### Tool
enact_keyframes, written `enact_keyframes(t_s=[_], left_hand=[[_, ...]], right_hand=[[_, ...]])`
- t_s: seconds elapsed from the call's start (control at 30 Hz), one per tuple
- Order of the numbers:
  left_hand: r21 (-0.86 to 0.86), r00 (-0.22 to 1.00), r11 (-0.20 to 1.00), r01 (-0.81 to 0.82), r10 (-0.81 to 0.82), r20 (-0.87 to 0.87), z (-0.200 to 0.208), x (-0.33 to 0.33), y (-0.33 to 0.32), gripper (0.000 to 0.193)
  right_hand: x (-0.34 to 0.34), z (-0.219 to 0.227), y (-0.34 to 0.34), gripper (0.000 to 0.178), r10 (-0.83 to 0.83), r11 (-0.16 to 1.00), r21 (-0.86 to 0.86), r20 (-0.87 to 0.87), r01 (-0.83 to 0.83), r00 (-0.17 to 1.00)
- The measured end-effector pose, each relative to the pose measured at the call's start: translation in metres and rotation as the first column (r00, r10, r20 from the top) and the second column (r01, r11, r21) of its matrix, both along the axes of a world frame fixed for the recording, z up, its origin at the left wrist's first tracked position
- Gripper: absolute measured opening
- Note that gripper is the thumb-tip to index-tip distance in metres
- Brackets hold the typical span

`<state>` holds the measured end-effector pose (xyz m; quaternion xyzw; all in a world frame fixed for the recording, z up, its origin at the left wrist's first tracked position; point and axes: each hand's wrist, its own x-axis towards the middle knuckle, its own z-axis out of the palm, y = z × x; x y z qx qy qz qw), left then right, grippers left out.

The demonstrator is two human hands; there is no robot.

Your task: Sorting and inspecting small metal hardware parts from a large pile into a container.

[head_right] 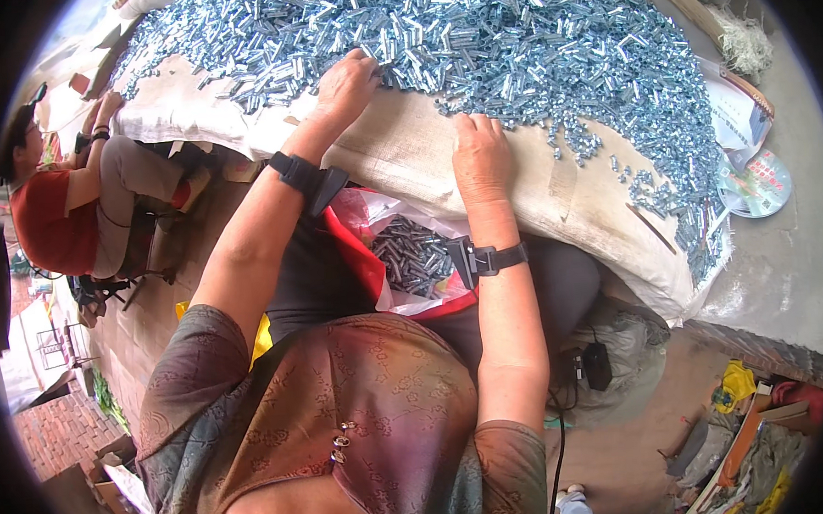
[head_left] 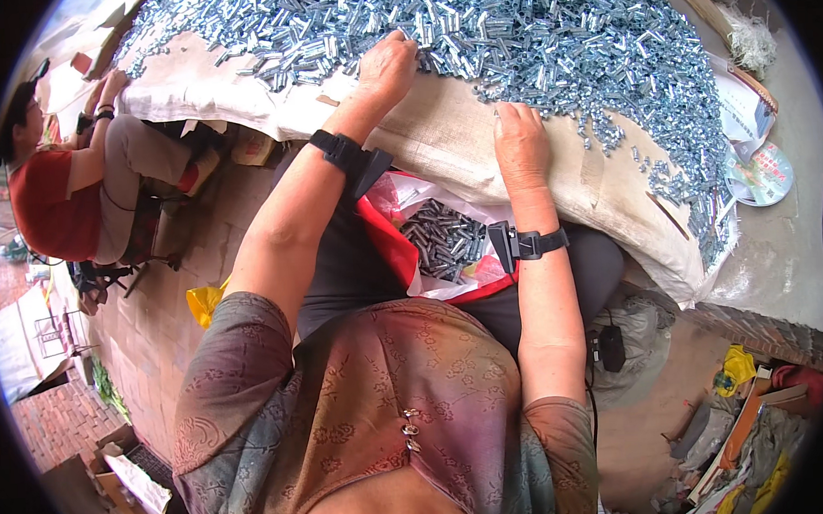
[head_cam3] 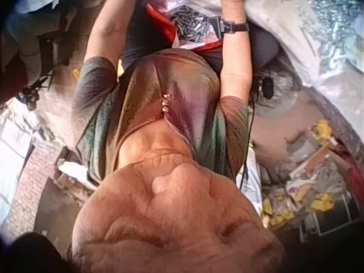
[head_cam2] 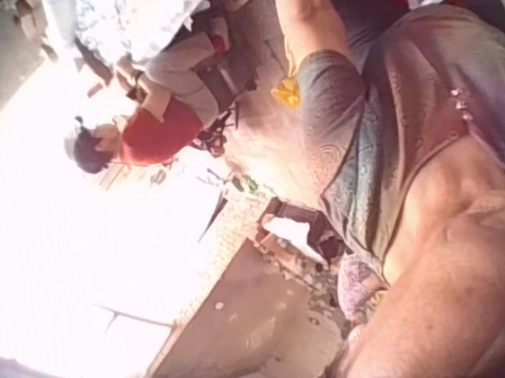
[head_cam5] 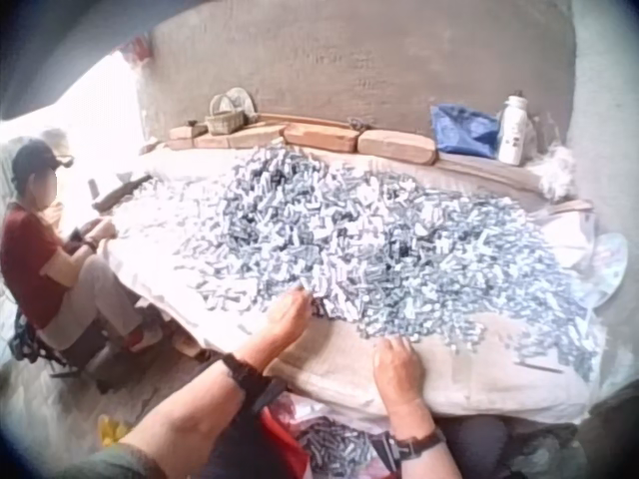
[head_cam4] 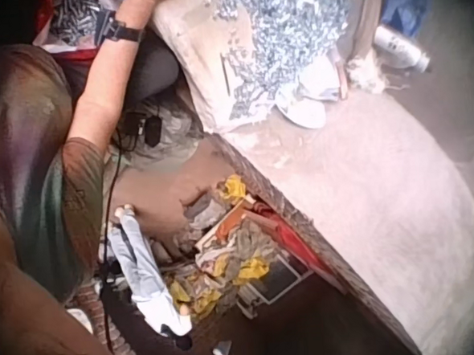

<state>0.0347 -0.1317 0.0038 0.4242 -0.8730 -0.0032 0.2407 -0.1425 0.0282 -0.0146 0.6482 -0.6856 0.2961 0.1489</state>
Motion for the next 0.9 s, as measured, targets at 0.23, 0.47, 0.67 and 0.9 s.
enact_keyframes(t_s=[0.23, 0.47, 0.67, 0.9], left_hand=[[0.236, 0.903, 0.929, 0.284, -0.175, -0.393, 0.010, -0.011, 0.038, 0.012], [0.579, 0.586, 0.457, 0.676, 0.144, -0.798, 0.015, -0.005, 0.091, 0.019], [0.583, 0.498, 0.318, 0.748, 0.314, -0.809, 0.009, -0.005, 0.108, 0.016], [0.522, 0.422, 0.212, 0.826, 0.380, -0.823, 0.007, -0.008, 0.117, 0.013]], right_hand=[[-0.001, 0.000, 0.006, 0.015, -0.013, 0.999, -0.041, 0.144, 0.019, 0.990], [0.010, 0.004, 0.022, 0.013, 0.026, 0.998, 0.010, 0.851, -0.067, 0.524], [0.028, 0.019, 0.038, 0.012, 0.198, 0.971, -0.192, 0.980, -0.141, 0.029], [0.033, 0.017, 0.046, 0.016, 0.241, 0.960, -0.251, 0.966, -0.123, -0.089]])
